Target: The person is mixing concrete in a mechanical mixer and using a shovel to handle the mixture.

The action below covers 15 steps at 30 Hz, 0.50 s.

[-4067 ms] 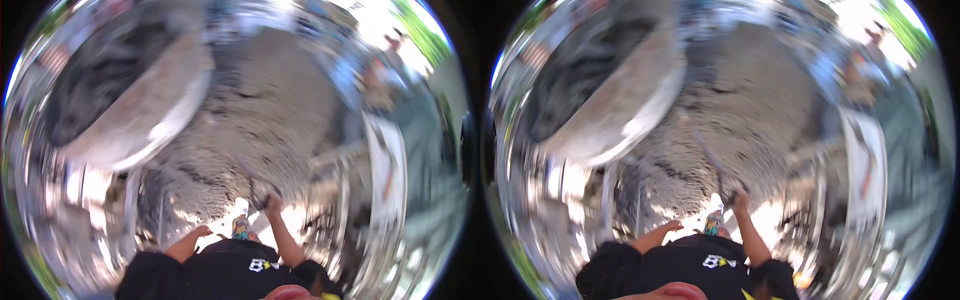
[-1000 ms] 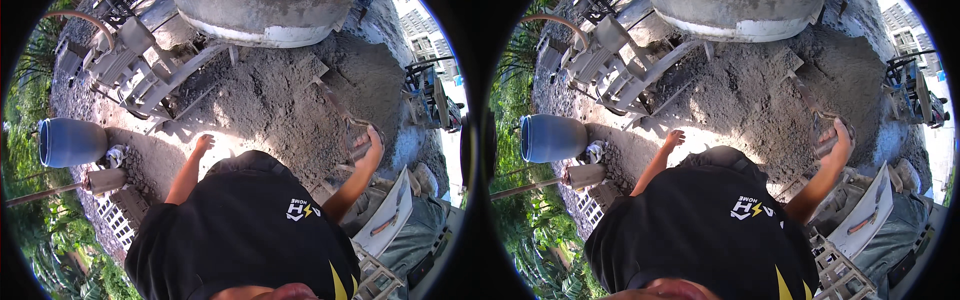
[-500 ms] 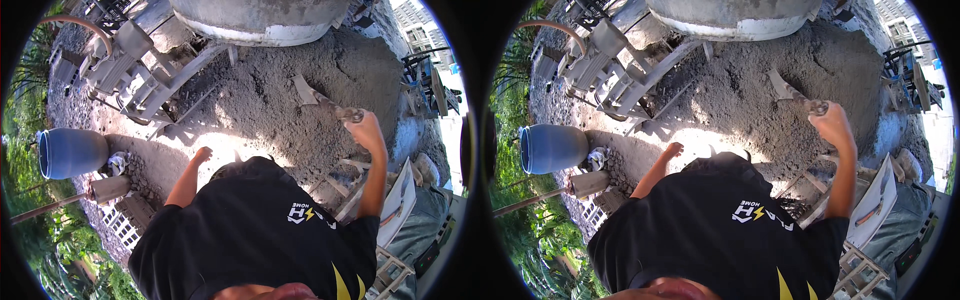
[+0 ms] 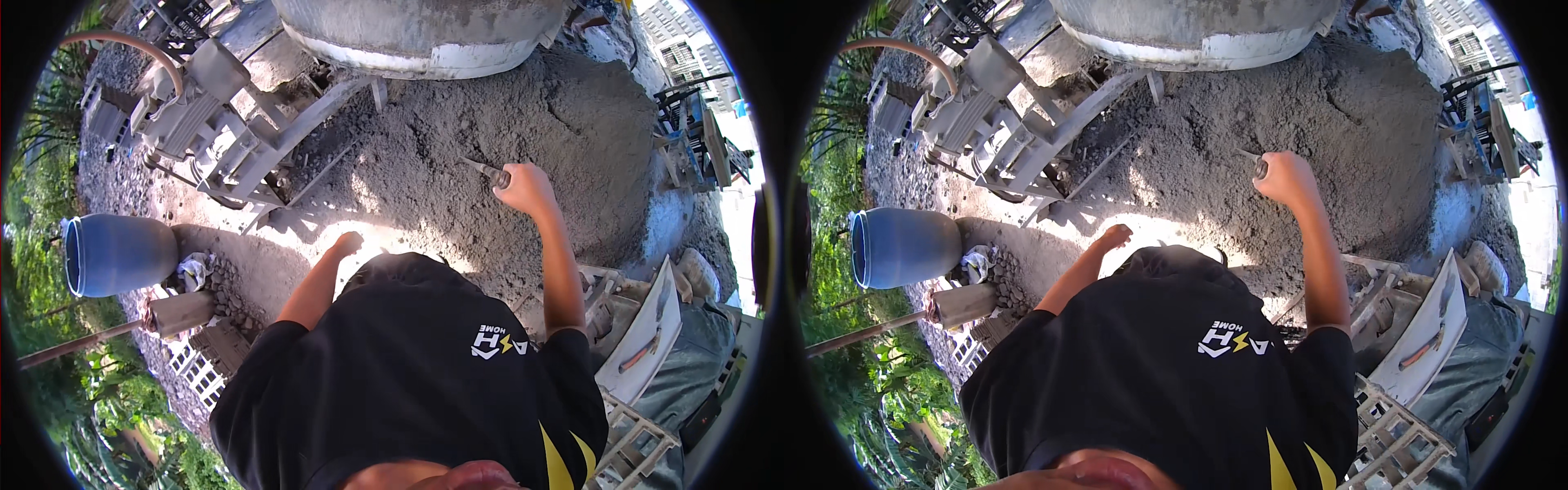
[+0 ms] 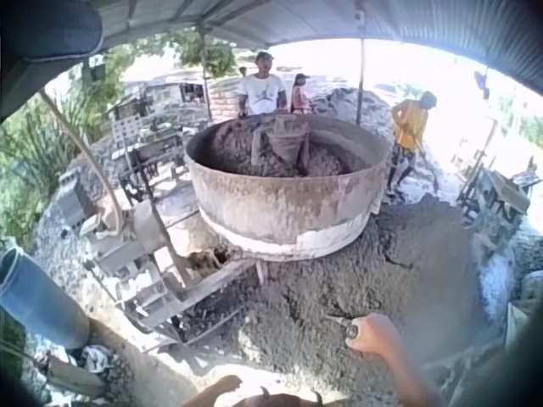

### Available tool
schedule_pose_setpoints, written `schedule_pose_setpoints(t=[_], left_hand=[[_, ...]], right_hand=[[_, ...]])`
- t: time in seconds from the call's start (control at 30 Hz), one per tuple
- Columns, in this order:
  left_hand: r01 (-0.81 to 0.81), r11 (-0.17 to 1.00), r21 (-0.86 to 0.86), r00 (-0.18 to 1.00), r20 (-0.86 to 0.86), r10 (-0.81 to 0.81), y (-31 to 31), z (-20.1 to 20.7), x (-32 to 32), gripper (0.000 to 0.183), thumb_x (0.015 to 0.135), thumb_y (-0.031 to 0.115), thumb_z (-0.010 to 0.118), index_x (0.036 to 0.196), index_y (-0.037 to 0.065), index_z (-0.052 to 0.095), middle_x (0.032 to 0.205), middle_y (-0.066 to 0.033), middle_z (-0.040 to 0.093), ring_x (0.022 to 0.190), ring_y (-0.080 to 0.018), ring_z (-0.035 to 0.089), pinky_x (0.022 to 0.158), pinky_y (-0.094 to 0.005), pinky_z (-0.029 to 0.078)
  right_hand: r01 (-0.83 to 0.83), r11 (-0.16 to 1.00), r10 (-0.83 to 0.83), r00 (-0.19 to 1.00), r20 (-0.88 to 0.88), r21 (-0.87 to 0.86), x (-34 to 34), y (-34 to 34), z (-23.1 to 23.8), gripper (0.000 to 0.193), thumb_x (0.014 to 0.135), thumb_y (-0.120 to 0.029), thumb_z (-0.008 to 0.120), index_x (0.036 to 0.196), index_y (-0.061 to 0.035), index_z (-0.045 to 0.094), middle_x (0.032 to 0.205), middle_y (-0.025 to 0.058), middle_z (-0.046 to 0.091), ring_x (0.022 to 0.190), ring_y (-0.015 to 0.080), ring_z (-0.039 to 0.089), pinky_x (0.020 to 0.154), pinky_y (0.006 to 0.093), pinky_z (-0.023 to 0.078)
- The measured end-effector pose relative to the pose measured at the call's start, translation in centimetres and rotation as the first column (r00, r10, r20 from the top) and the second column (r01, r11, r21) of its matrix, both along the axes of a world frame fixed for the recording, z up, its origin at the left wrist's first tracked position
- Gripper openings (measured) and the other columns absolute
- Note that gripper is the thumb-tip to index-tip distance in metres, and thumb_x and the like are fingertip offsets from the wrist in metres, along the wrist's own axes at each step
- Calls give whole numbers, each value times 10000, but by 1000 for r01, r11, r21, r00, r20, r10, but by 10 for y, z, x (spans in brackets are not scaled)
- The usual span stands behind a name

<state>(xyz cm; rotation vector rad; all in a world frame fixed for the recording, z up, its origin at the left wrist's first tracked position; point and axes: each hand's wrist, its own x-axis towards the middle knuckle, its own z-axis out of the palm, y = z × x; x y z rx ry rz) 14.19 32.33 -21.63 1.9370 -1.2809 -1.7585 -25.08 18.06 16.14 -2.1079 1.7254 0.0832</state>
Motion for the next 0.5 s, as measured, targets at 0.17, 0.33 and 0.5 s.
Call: schedule_pose_setpoints(t=[0.17,0.33,0.5], left_hand=[[31,1000,4,1000,-2,-31,-32,22,-11,354,909,282,451,1120,36,590,930,-119,660,684,-207,629,561,-325,497],[38,984,176,981,180,-70,-8,-5,15,354,919,238,420,1161,37,581,969,-134,668,677,-231,652,506,-327,512],[-90,986,142,968,246,53,13,-1,-19,287,798,212,486,796,-15,660,692,-165,651,559,-250,627,500,-367,505]], right_hand=[[41,993,-58,987,-153,-113,-11,24,-16,480,694,-334,737,1100,-110,609,1095,118,598,1074,293,553,963,445,382],[95,871,-25,988,151,-481,-6,80,5,557,743,-336,721,1210,-86,550,1301,149,425,1214,372,387,1038,518,271],[198,787,23,937,349,-585,-22,114,4,472,791,-242,682,1203,-58,543,1303,152,421,1201,370,392,1018,511,289]])
